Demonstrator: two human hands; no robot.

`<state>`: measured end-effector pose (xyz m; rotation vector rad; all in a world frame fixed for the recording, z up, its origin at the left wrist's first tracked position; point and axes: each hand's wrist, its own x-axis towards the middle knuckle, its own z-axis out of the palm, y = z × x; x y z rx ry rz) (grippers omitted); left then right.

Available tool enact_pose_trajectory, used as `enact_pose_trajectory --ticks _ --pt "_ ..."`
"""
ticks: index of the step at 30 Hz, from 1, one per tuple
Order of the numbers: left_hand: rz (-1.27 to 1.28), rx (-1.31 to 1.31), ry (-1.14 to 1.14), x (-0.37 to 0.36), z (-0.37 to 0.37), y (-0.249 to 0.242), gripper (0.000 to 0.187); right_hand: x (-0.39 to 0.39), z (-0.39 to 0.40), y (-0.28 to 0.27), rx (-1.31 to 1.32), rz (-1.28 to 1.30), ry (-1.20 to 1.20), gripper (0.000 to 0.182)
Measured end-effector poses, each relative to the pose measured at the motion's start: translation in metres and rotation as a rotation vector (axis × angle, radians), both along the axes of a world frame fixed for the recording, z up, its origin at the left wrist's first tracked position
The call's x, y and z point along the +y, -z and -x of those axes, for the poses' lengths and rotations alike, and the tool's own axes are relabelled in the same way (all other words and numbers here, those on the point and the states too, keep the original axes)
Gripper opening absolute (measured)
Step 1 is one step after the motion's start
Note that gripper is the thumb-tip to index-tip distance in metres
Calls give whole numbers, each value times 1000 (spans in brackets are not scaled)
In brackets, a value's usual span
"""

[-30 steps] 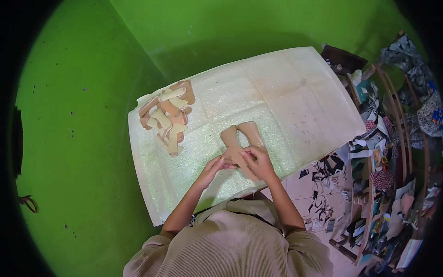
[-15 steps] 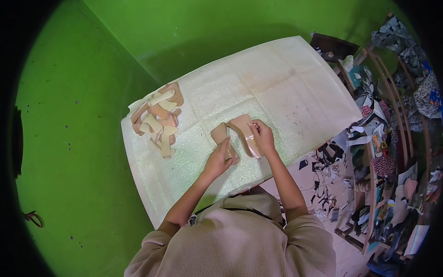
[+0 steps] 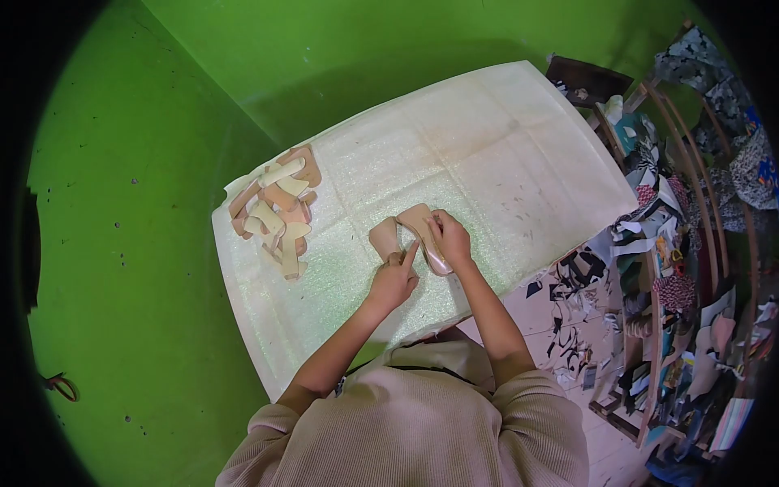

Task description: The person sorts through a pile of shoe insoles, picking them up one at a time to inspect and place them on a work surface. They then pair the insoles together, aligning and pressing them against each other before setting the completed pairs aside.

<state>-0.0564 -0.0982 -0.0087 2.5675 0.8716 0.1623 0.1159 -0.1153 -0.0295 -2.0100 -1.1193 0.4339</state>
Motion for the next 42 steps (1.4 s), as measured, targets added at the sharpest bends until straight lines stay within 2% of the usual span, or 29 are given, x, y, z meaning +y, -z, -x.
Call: enact_pose_trajectory --ticks 11,17,23,32,42 --pt "1 88 0 3 -4 1 78 -2 1 5 14 -10 -4 24" --pt "-141 133 39 -3 -5 5 71 -2 0 14 -39 -71 21 27" --pt "-197 172 61 -2 -8 11 71 -3 0 8 -35 -31 4 29" --pt "-436 270 86 -4 -12 33 71 -2 1 11 -49 -19 2 30" --pt "-427 390 111 -5 -17 29 67 -1 2 11 -49 -89 0 28"
